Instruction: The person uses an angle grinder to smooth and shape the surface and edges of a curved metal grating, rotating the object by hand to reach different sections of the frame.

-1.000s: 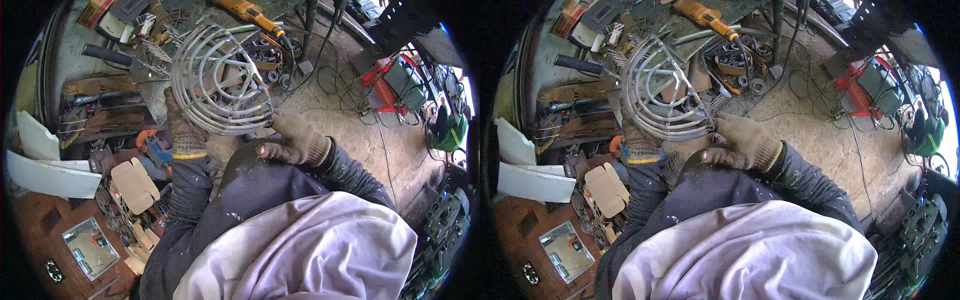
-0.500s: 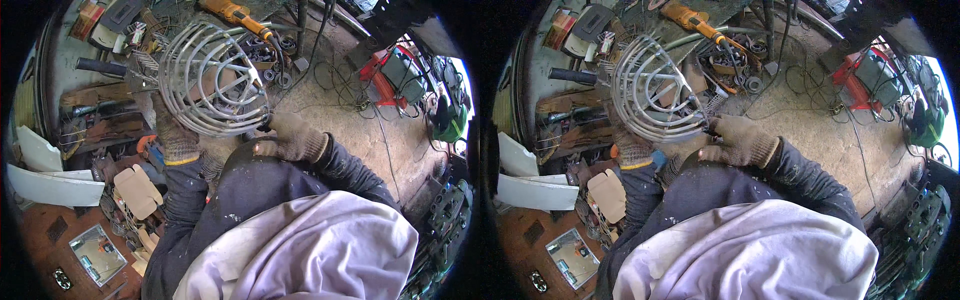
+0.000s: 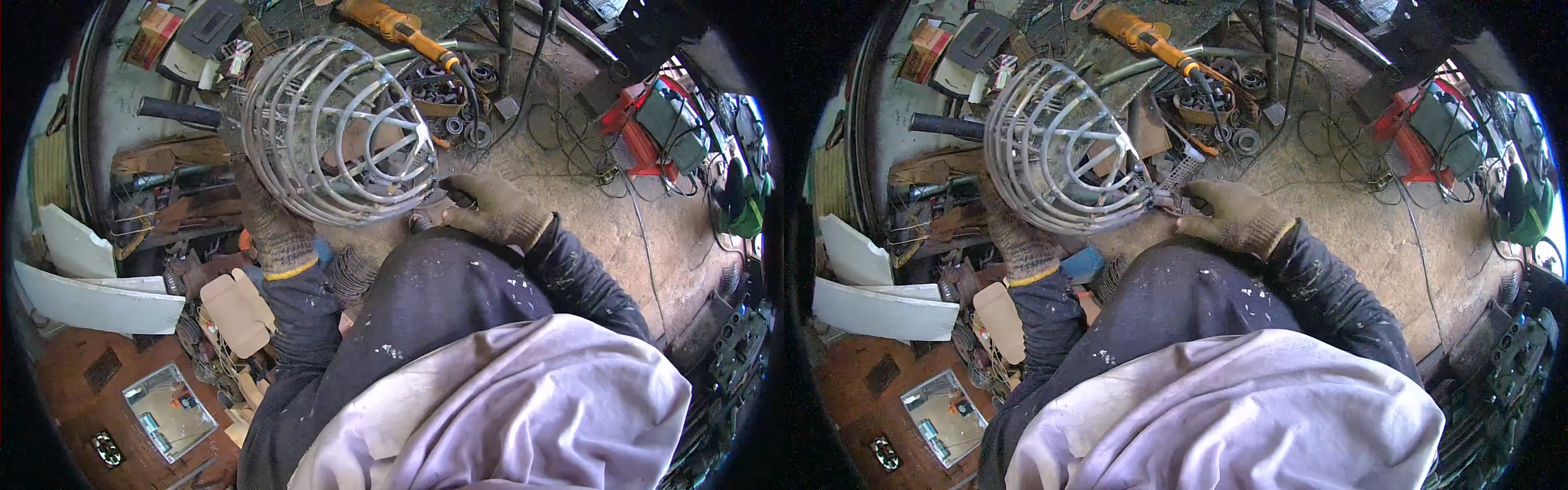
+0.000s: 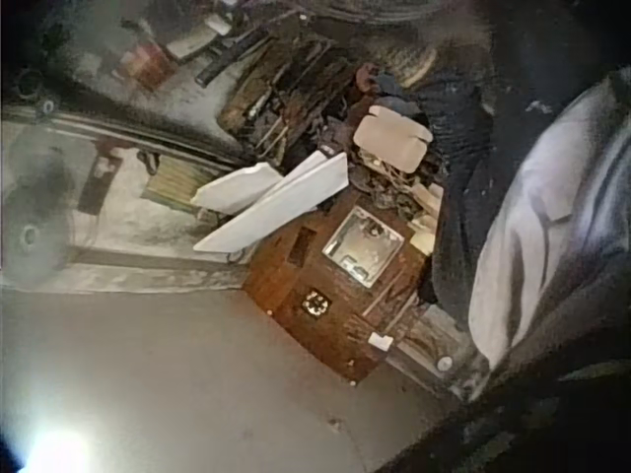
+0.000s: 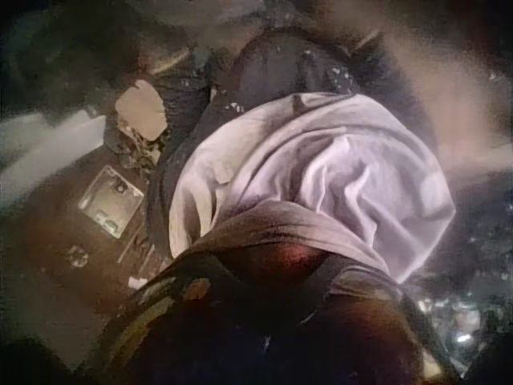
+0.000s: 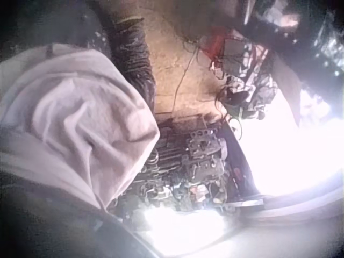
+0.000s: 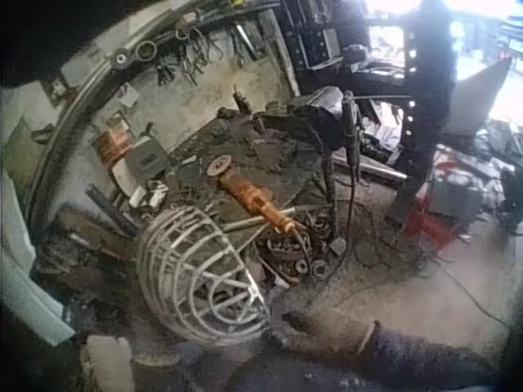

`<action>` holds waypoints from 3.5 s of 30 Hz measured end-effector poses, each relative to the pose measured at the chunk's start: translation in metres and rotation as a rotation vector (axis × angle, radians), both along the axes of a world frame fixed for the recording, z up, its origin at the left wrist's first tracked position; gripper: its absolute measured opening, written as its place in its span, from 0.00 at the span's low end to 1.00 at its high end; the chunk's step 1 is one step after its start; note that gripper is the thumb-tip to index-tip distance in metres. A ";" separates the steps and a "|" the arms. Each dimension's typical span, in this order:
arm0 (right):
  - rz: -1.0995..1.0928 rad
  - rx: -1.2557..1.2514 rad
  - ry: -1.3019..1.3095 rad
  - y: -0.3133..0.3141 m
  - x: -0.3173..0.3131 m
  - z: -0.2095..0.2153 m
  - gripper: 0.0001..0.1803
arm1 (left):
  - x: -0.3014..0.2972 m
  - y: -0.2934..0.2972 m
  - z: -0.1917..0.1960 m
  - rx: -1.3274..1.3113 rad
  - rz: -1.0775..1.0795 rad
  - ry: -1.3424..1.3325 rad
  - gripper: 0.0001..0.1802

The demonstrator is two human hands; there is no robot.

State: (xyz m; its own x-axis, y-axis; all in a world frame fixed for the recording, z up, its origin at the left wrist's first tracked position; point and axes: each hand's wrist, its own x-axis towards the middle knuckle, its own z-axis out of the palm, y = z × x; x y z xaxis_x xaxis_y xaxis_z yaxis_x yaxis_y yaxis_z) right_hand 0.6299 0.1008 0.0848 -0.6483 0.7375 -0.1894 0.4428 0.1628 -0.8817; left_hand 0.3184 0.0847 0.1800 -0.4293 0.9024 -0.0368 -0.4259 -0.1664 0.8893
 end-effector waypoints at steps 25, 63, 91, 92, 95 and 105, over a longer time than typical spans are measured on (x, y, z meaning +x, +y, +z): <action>0.036 -0.061 -0.097 -0.002 -0.011 -0.007 0.39 | -0.093 -0.002 -0.027 0.318 -0.706 -0.147 0.31; -0.346 -0.638 -0.875 -0.108 0.159 -0.298 0.44 | -0.071 -0.036 -0.081 -0.065 -0.331 -0.216 0.30; -0.401 -0.684 -0.604 -0.082 0.122 -0.297 0.33 | -0.023 -0.033 -0.007 -0.252 0.006 -0.234 0.31; -0.411 -0.685 -0.600 -0.083 0.122 -0.297 0.34 | -0.028 -0.033 -0.009 -0.233 -0.031 -0.247 0.31; -0.453 -0.707 -0.574 -0.083 0.127 -0.306 0.35 | -0.022 -0.030 -0.013 -0.186 0.039 -0.231 0.33; -0.505 -0.647 -0.549 -0.074 0.126 -0.312 0.30 | -0.044 -0.033 -0.030 -0.172 -0.098 0.036 0.30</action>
